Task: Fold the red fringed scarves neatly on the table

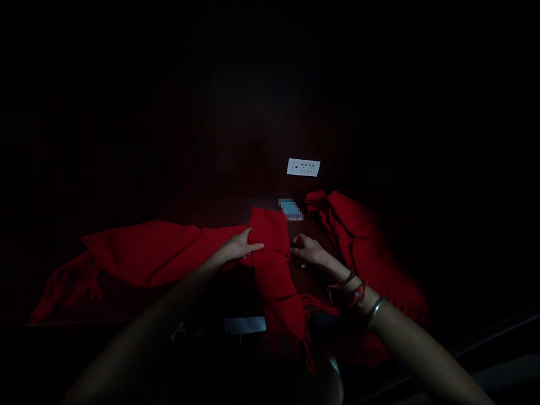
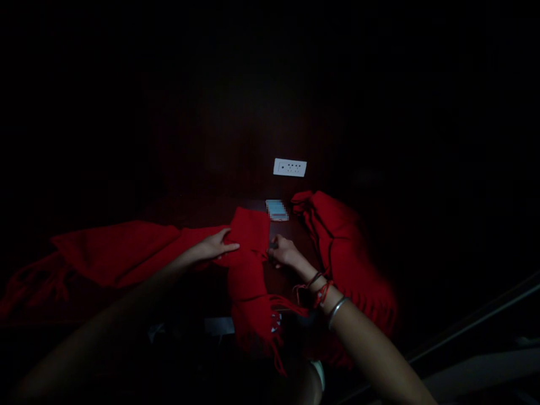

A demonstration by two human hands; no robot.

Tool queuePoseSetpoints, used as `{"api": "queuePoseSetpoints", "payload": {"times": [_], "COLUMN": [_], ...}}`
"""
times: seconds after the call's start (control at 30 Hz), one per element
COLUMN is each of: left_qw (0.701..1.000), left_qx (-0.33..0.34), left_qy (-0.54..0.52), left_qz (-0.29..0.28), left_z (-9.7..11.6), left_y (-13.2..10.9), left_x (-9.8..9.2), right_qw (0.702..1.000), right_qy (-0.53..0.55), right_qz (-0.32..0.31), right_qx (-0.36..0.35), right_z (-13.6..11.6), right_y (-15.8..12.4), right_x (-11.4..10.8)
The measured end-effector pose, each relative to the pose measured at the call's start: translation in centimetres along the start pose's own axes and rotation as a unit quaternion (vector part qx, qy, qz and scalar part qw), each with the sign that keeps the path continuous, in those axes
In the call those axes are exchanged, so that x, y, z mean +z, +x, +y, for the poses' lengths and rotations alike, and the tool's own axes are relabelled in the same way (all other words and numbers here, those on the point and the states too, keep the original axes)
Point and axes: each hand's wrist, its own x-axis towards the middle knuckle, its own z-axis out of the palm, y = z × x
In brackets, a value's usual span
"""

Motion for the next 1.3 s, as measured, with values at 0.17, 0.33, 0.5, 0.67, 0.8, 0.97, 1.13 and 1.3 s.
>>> {"api": "queuePoseSetpoints", "payload": {"times": [0.17,0.33,0.5,0.67,0.8,0.97,1.13,1.3], "left_qw": [0.994,0.991,0.996,0.989,0.978,0.977,0.996,0.977], "left_qx": [-0.011,-0.045,-0.028,0.006,0.017,0.027,-0.018,-0.101], "left_qy": [-0.097,-0.116,0.066,0.148,0.209,0.212,0.086,-0.178], "left_qz": [-0.041,0.053,0.044,-0.001,-0.006,-0.003,0.019,-0.059], "left_z": [2.0,1.0,-1.6,-2.1,-2.3,-2.4,-1.0,0.8], "left_y": [-1.6,-1.4,-2.0,-2.7,-2.1,-1.7,-2.8,-5.1], "left_x": [1.0,-1.7,-2.7,-2.4,-2.1,-1.7,-2.1,-1.6], "right_qw": [1.0,0.997,0.999,0.985,0.982,0.968,0.966,0.961], "right_qy": [-0.01,-0.004,0.005,-0.089,-0.115,-0.168,-0.113,0.063], "right_qz": [0.025,0.077,0.016,0.11,0.141,0.188,0.231,0.269], "right_qx": [-0.014,-0.026,-0.047,-0.099,-0.056,0.016,-0.005,-0.013], "right_z": [0.6,-0.2,-0.6,-0.9,-1.6,-3.1,-2.2,1.2], "right_y": [0.8,0.9,-0.9,-3.2,-3.3,-2.4,-2.3,-1.0], "right_x": [1.5,2.7,3.9,5.3,6.7,8.3,7.2,2.6]}}
